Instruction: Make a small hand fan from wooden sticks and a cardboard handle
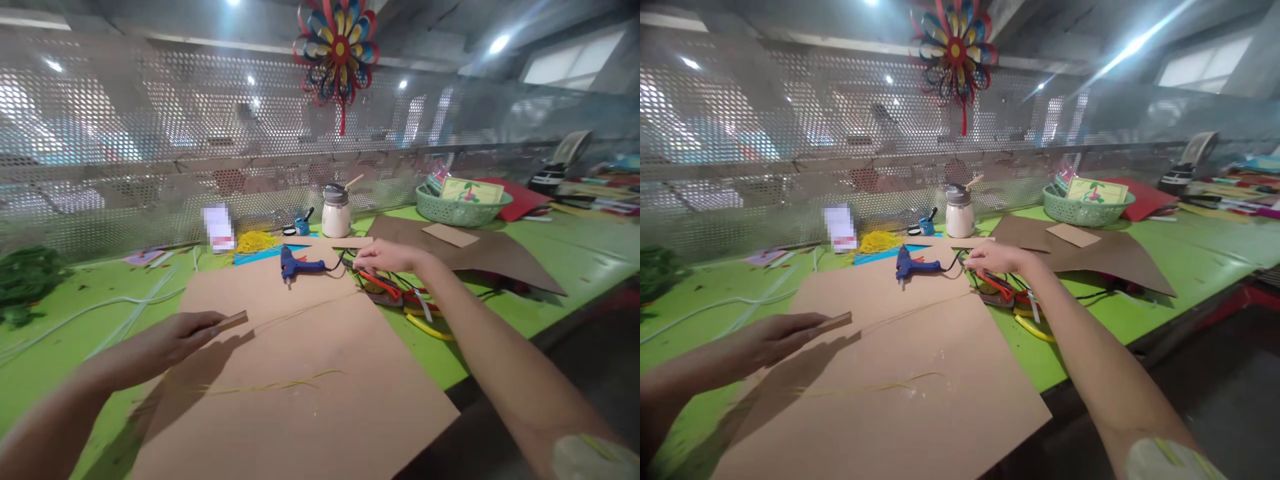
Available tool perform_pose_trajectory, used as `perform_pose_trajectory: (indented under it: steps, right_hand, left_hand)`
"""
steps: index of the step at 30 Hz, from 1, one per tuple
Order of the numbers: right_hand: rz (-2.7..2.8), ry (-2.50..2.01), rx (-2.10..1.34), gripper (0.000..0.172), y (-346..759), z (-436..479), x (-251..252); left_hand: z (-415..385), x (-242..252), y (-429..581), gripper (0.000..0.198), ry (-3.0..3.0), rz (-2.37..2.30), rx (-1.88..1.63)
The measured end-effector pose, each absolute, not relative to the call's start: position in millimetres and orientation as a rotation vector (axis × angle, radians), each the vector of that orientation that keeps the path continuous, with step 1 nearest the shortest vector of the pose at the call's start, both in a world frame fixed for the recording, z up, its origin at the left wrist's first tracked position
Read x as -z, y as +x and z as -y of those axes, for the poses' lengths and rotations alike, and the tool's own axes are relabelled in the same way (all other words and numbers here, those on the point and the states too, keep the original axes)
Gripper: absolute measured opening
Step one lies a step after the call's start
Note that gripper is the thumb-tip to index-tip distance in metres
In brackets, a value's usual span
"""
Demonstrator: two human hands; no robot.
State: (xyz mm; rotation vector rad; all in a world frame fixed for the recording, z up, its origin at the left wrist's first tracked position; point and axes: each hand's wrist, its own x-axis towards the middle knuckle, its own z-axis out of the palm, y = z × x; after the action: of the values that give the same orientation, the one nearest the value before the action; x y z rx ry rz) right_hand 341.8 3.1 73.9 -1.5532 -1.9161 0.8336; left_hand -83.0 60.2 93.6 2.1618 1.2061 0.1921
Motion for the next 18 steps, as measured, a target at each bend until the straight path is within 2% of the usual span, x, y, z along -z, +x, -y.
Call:
perform_pose_trajectory:
  steps: [2, 8, 11, 18]
  right_hand:
    - [1.874, -1.551, -0.833, 0.027, 343.0, 1.3, -76.6]
    - [1.933, -1.399, -0.928, 0.037, 315.9, 28.5, -96.0]
    - [2.048, -1.431, -0.977, 0.029, 306.3, 28.2, -99.2]
    - [2.076, -1.662, -0.72, 0.015, 298.5, -6.5, -66.5]
  left_hand:
    - [-57.8, -95.3, -80.7, 0.034, 2.125, -1.239, -0.233]
    - [-56.0, -94.3, -76.4, 0.033, 2.046, -1.186, -0.221]
    - [-57.6, -91.9, -79.0, 0.03, 2.072, -1.184, -0.211]
    - [-50.6, -105.2, -78.7, 0.032, 2.105, -1.144, -0.214]
